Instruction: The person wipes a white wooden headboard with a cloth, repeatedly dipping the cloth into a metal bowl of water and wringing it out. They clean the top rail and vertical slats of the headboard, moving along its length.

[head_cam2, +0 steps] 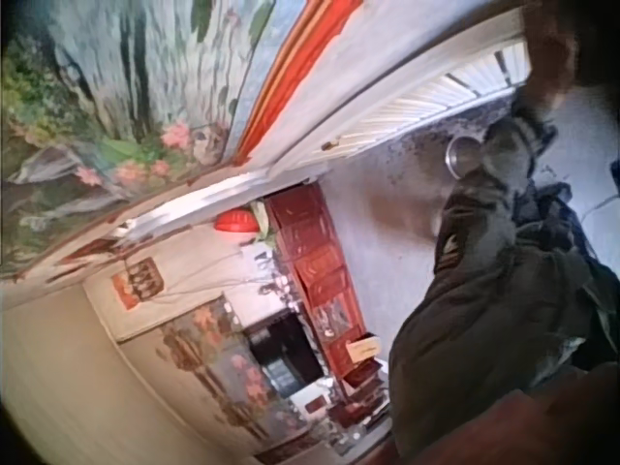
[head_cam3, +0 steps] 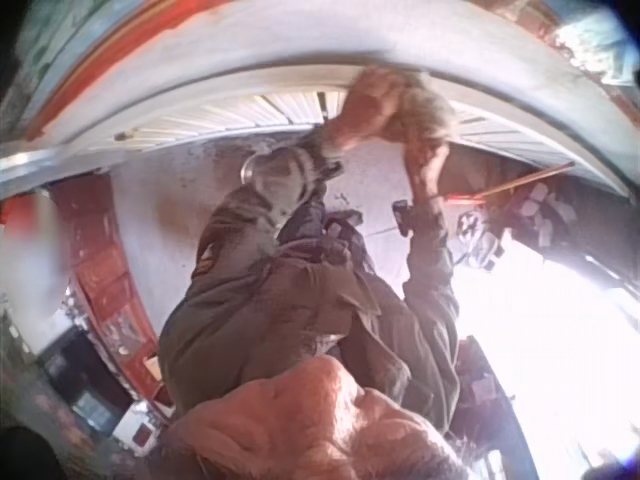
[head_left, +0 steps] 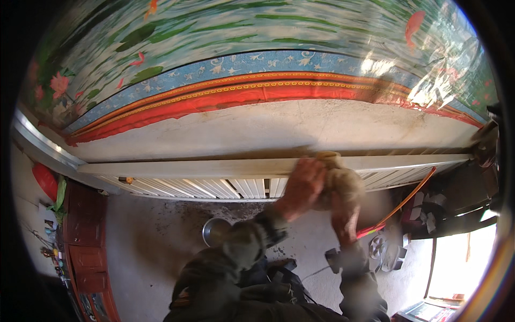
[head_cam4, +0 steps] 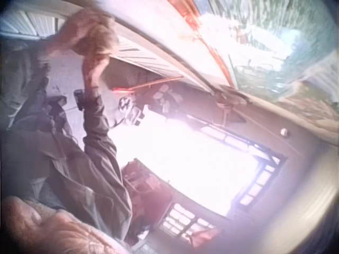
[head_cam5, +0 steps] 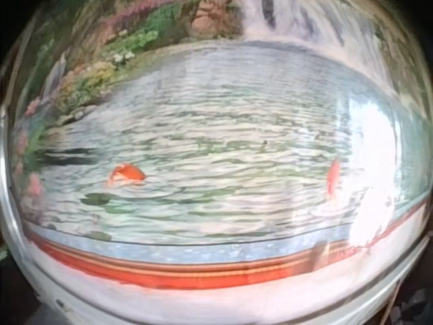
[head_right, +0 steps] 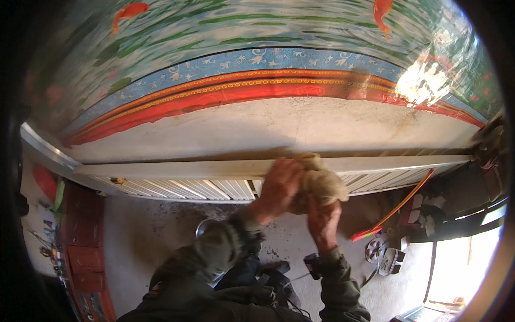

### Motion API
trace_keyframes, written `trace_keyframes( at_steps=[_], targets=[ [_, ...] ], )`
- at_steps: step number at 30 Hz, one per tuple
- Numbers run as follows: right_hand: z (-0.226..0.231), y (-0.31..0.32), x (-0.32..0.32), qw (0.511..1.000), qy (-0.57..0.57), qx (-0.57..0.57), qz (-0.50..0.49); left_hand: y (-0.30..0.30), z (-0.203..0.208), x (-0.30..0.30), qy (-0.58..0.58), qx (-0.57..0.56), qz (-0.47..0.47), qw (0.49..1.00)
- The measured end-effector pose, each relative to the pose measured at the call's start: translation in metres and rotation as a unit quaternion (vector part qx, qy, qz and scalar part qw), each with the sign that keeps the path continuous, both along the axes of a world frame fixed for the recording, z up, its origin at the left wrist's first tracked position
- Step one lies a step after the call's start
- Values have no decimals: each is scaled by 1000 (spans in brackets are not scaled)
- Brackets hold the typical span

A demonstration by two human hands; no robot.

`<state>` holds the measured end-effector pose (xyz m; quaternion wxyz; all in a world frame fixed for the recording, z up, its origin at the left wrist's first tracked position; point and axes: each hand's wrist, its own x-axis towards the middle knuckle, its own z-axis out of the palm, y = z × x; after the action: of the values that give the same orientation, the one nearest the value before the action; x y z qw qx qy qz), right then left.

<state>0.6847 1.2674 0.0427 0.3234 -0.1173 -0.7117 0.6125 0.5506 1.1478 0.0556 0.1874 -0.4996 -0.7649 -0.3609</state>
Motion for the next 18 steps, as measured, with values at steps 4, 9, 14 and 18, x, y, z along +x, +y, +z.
trace_keyframes(
  at_steps=[4, 9, 14, 18],
  targets=[
    [17, -85, -41, 996, -29, -20, 81, -107, 8, -31, 5, 19, 34, 999],
    [39, -170, -97, 955, 54, 258, 135, -219, 31, -51, 5, -41, 143, 989],
    [45, -209, -120, 934, -88, 203, 282, -265, 36, -57, -10, -48, 228, 973],
    [41, -185, -118, 948, 7, 217, 231, -240, 36, -46, -24, -37, 246, 968]
  ],
)
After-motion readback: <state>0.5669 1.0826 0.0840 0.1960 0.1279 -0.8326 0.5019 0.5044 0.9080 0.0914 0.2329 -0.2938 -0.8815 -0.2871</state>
